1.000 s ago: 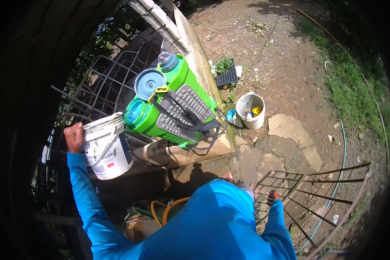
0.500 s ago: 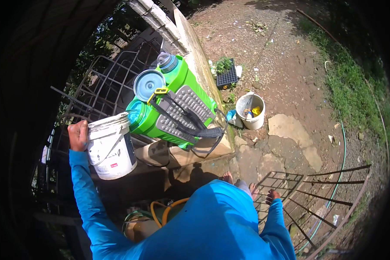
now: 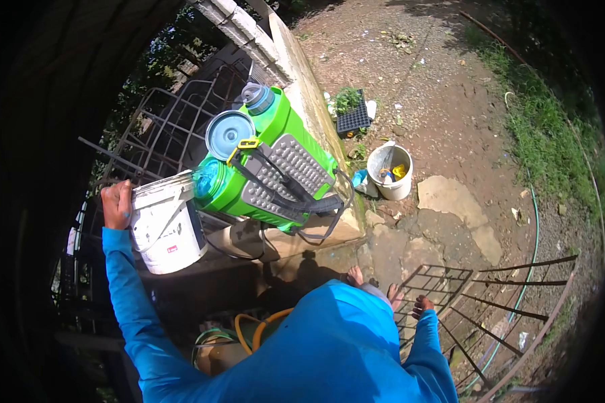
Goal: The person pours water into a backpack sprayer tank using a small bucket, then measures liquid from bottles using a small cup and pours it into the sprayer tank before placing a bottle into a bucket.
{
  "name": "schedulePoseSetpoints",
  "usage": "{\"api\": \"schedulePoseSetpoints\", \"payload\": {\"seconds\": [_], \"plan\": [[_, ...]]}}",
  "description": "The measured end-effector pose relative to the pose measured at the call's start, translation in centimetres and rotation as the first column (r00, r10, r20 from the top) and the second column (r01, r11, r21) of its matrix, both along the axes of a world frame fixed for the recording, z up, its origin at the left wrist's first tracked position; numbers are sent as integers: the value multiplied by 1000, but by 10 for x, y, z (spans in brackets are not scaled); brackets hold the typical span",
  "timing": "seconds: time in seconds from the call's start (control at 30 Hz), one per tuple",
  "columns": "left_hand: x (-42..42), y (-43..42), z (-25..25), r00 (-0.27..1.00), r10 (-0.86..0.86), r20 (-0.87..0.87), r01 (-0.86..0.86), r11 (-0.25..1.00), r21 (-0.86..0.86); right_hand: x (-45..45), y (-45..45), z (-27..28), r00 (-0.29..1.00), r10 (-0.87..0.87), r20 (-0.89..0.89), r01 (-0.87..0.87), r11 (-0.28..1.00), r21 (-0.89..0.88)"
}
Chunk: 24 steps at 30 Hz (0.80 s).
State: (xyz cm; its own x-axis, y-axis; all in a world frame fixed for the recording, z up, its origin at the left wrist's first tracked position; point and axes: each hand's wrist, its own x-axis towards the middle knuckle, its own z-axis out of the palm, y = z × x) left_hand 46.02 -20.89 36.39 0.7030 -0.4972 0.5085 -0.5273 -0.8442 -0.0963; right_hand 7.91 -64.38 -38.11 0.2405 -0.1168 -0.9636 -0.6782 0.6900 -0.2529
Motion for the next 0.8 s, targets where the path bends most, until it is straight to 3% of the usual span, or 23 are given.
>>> {"api": "schedulePoseSetpoints", "payload": {"seconds": [0.8], "plan": [[-15, 8, 9, 995, 84, -43, -82, 995, 63, 20, -15, -15, 988, 106, 110, -107, 994, 4]]}}
